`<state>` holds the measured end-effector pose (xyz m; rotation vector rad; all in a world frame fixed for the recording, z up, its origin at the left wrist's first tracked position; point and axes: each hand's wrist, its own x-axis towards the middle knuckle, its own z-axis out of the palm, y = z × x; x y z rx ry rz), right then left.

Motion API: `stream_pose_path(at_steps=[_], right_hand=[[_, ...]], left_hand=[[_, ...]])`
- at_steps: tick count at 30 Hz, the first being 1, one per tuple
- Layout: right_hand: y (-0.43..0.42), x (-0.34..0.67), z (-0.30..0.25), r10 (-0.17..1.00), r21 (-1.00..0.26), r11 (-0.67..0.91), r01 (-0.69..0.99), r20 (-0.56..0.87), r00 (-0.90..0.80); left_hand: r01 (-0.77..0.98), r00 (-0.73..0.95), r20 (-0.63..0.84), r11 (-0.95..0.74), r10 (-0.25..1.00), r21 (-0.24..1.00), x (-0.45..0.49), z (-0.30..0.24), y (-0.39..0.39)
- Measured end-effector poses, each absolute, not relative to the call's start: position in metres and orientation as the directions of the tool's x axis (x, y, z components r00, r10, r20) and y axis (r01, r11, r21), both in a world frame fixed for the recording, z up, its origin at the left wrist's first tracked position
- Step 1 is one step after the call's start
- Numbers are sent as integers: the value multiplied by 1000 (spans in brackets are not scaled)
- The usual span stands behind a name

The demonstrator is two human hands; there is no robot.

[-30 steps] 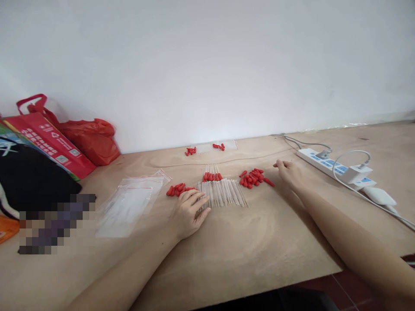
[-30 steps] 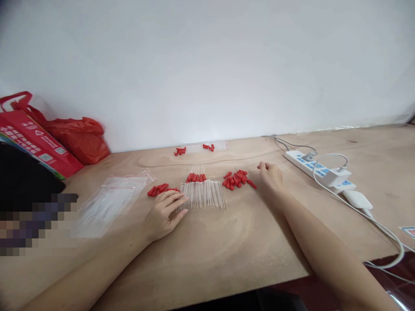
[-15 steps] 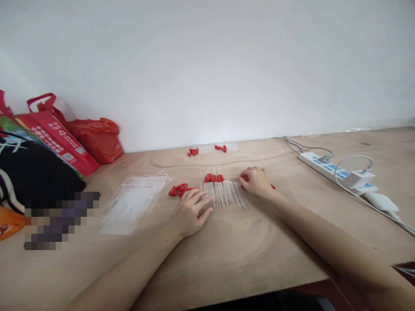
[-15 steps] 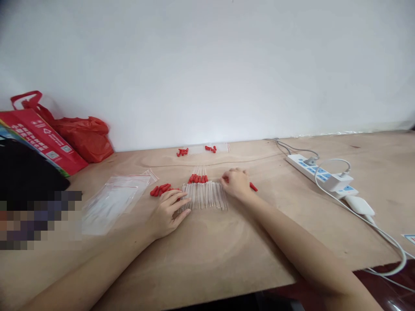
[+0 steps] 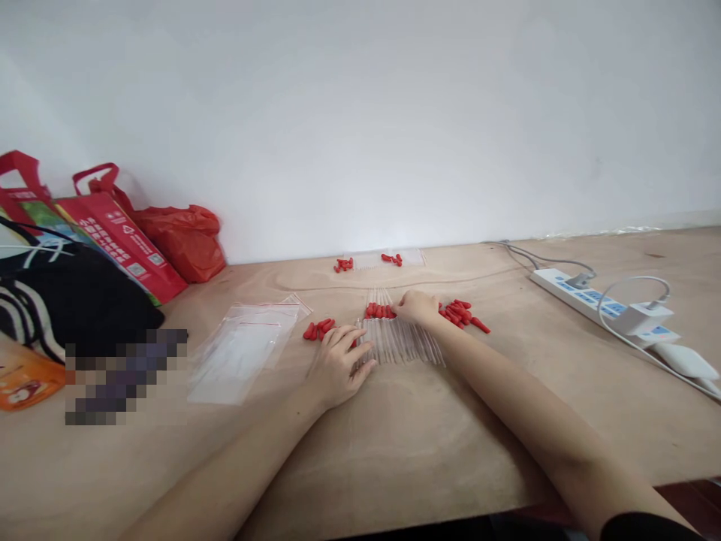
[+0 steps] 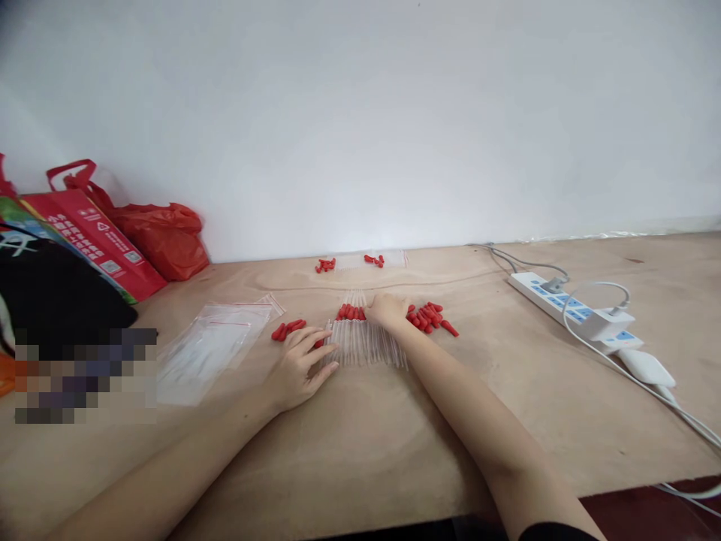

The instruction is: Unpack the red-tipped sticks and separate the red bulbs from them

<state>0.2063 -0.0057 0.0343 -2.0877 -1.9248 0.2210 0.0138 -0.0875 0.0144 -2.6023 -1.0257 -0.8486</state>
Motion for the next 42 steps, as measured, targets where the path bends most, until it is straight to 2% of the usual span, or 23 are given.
stream_pose_path(at_steps=[5,6,8,11,13,15,21,26,31,36,42], right_hand=[[-18,219,45,977,-325,-7,946,198,76],[-23,225,45,967,-327,43,944,250,43],[-38,238,44,902,-302,243,922,420,-101],[-64,252,34,726,-132,493,860,607,-323],[-81,255,25,609,-9,562,827,682,-406],[-93,253,16,528,61,584,809,729,-436],[-98,247,7,466,102,620,778,750,-469],[-99,244,9,426,102,654,749,770,-476],[-101,238,7,415,112,664,740,767,-489],[-99,238,6,335,162,684,711,796,-504],[-100,240,3,335,163,684,711,796,-505]], left_hand=[[684,578,592,-729,561,23,12,16,-88],[689,570,596,-725,566,30,12,16,-88],[703,545,609,-710,576,43,14,17,-89],[718,519,643,-695,563,29,18,17,-91],[721,520,662,-693,539,-3,22,16,-92],[732,510,683,-680,523,-26,23,16,-93],[783,447,782,-613,435,-106,24,17,-95],[719,541,752,-671,378,-181,33,18,-96],[673,597,698,-721,396,-167,37,16,-97],[641,629,667,-752,400,-153,34,18,-99],[622,625,687,-768,370,-152,33,18,-101]])
